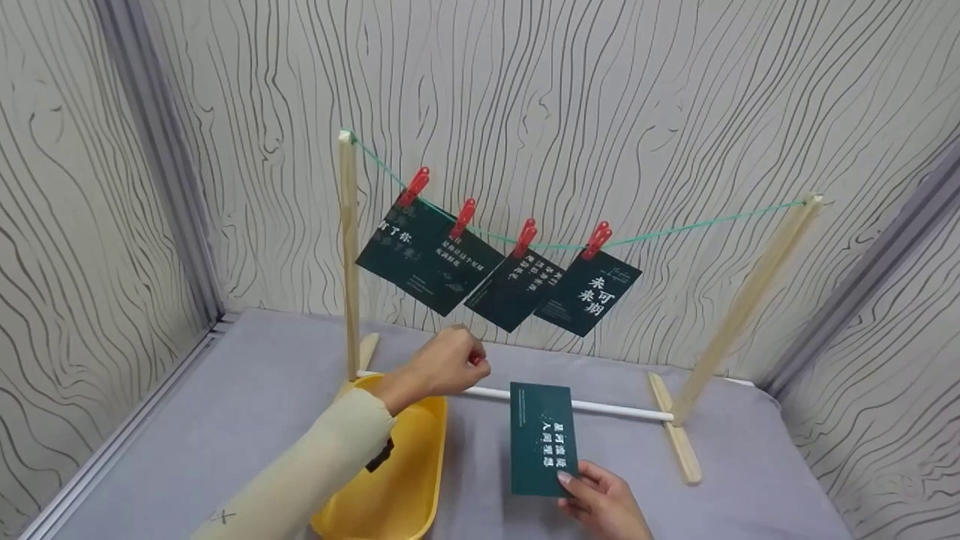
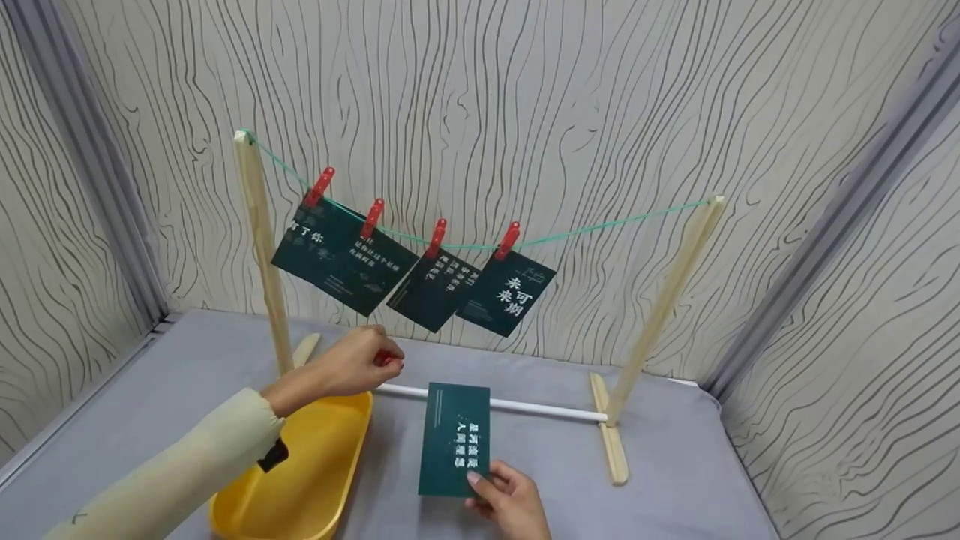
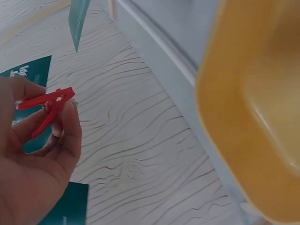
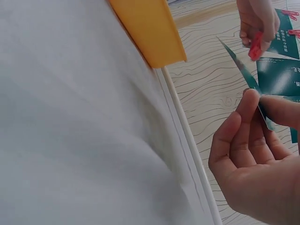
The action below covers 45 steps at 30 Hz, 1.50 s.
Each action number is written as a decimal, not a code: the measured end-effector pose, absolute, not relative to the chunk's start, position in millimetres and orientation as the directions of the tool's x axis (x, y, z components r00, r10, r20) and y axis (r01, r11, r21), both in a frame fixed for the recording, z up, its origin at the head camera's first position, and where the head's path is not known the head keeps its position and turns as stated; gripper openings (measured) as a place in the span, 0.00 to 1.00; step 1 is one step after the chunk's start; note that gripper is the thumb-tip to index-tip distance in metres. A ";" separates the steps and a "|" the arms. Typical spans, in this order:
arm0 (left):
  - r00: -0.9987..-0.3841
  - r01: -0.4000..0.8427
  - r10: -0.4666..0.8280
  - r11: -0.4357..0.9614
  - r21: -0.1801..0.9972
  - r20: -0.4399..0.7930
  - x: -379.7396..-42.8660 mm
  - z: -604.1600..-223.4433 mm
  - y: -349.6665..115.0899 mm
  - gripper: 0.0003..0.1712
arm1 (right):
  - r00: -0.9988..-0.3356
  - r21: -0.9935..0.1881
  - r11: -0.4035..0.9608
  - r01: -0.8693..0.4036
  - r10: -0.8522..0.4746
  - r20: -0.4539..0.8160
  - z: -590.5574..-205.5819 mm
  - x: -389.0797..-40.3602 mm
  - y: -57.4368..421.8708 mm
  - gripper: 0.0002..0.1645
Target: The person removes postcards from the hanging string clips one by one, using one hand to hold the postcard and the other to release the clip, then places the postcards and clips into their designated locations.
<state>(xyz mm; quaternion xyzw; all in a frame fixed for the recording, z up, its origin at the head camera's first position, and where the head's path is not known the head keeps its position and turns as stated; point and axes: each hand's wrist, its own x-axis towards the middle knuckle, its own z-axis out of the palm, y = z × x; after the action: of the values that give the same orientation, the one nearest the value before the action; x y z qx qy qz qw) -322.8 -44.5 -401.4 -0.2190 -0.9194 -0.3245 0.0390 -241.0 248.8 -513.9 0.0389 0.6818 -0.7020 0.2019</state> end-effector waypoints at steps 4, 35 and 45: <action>-0.921 0.368 0.365 0.709 0.601 0.133 -323.4 -412.2 -55.1 0.14 | -0.912 -0.938 0.052 0.343 -0.219 -0.346 -519.7 -239.2 249.2 0.23; -0.904 0.402 0.426 0.830 0.386 0.026 -324.3 -498.8 -100.9 0.02 | -0.899 -0.933 0.185 0.307 -0.264 -0.349 -544.7 -225.4 234.5 0.26; -0.868 0.483 0.478 0.875 0.009 0.138 -321.5 -520.3 -102.5 0.09 | -0.873 -0.919 0.155 0.362 -0.289 -0.392 -549.9 -223.4 235.5 0.31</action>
<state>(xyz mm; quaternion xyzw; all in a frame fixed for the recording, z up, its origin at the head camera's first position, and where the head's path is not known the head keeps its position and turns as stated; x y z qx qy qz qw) -321.5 -102.5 -520.3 -0.2486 -0.9661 -0.0217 0.0657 -223.4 235.5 -549.9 0.0254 0.7175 -0.6495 0.2504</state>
